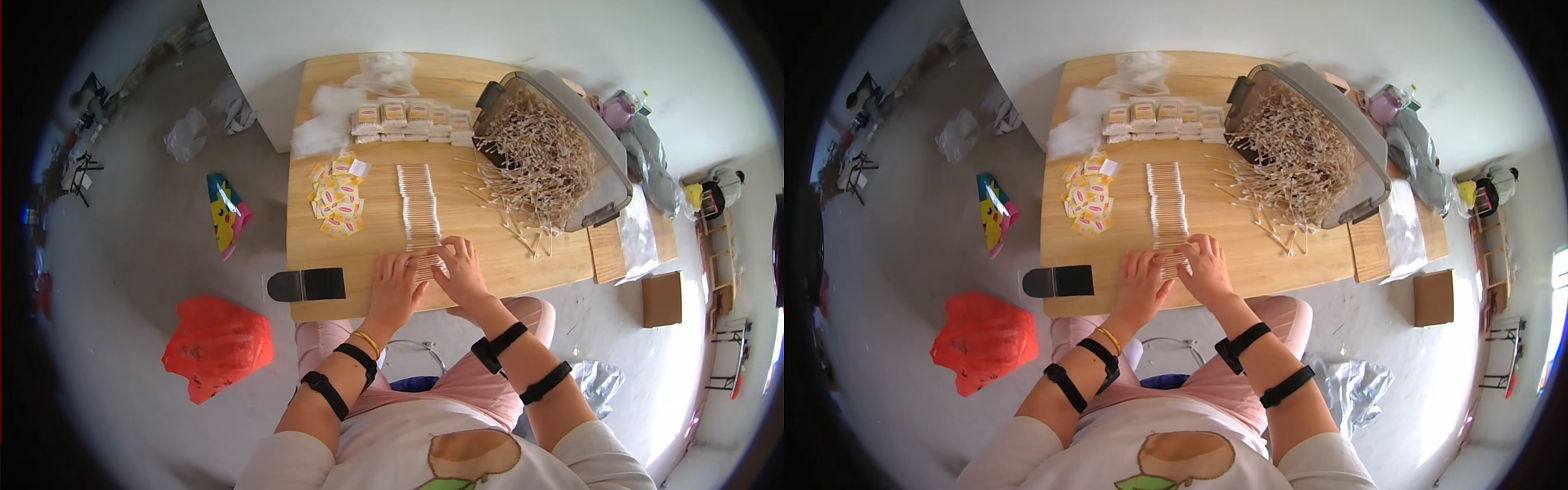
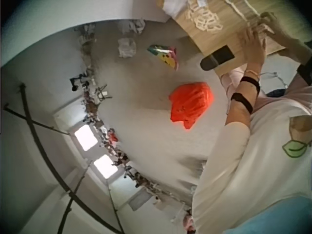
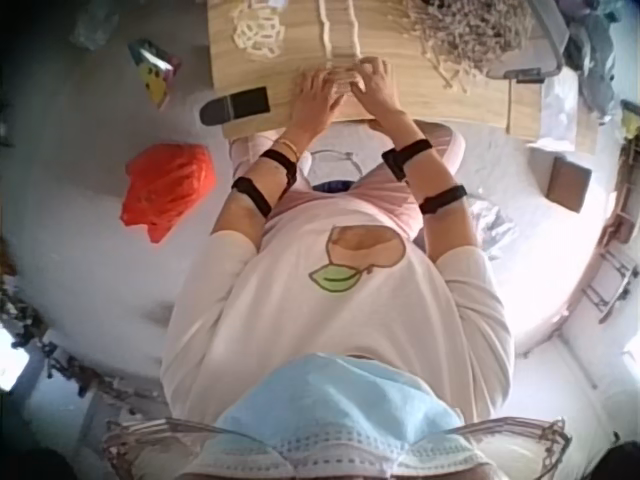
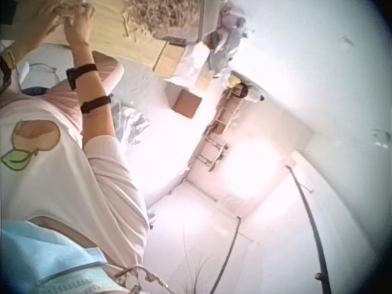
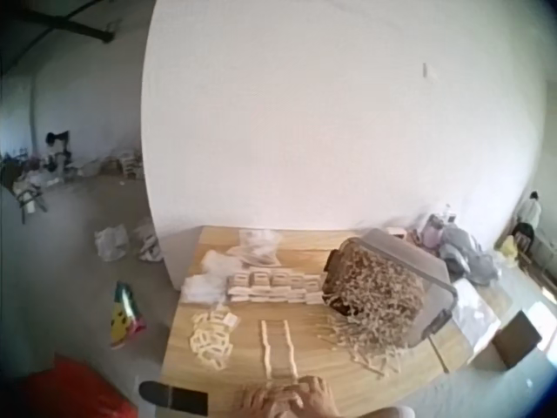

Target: Arranging cotton swabs and sealing them in small plastic bags using an impulse sealer.

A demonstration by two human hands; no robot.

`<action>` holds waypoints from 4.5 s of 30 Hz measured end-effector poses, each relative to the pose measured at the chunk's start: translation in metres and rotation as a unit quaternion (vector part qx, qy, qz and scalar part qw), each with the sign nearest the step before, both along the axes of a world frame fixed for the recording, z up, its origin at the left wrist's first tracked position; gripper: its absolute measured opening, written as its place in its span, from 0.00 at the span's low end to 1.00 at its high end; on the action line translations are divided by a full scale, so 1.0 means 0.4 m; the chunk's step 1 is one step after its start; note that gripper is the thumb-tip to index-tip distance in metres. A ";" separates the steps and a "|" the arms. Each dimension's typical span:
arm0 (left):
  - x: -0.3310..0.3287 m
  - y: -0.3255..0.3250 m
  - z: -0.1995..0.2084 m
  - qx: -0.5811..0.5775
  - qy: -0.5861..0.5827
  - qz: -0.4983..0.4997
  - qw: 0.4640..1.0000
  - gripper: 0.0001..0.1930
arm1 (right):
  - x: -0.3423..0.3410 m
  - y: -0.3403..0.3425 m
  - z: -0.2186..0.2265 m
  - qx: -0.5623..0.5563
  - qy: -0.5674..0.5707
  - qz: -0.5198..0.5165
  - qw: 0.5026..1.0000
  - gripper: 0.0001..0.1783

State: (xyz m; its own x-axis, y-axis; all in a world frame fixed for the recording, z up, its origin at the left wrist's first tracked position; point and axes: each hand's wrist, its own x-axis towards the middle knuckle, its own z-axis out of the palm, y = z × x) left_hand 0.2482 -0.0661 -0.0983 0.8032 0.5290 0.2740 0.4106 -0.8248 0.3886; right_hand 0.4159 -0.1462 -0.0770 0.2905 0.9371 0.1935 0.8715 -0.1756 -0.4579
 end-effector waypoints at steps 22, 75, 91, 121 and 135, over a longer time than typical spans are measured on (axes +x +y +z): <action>-0.048 -0.023 -0.021 -0.009 0.112 0.006 0.994 0.49 | -0.103 -0.096 -0.052 -0.078 -0.058 0.007 0.995 0.49; -0.191 0.392 0.037 -0.476 -0.150 0.138 0.856 0.06 | -0.351 0.115 -0.042 -0.132 -0.078 0.020 0.988 0.53; -0.240 0.343 0.056 -0.396 -0.022 0.074 0.915 0.05 | -0.360 0.115 -0.060 -0.058 -0.061 0.008 0.996 0.42; -0.282 0.284 0.048 -0.210 -0.046 0.146 0.966 0.10 | -0.360 0.117 -0.066 -0.039 -0.064 0.010 0.997 0.41; -0.312 0.269 0.161 -0.058 0.409 0.152 0.898 0.13 | -0.397 0.139 -0.044 -0.066 -0.057 0.008 0.996 0.46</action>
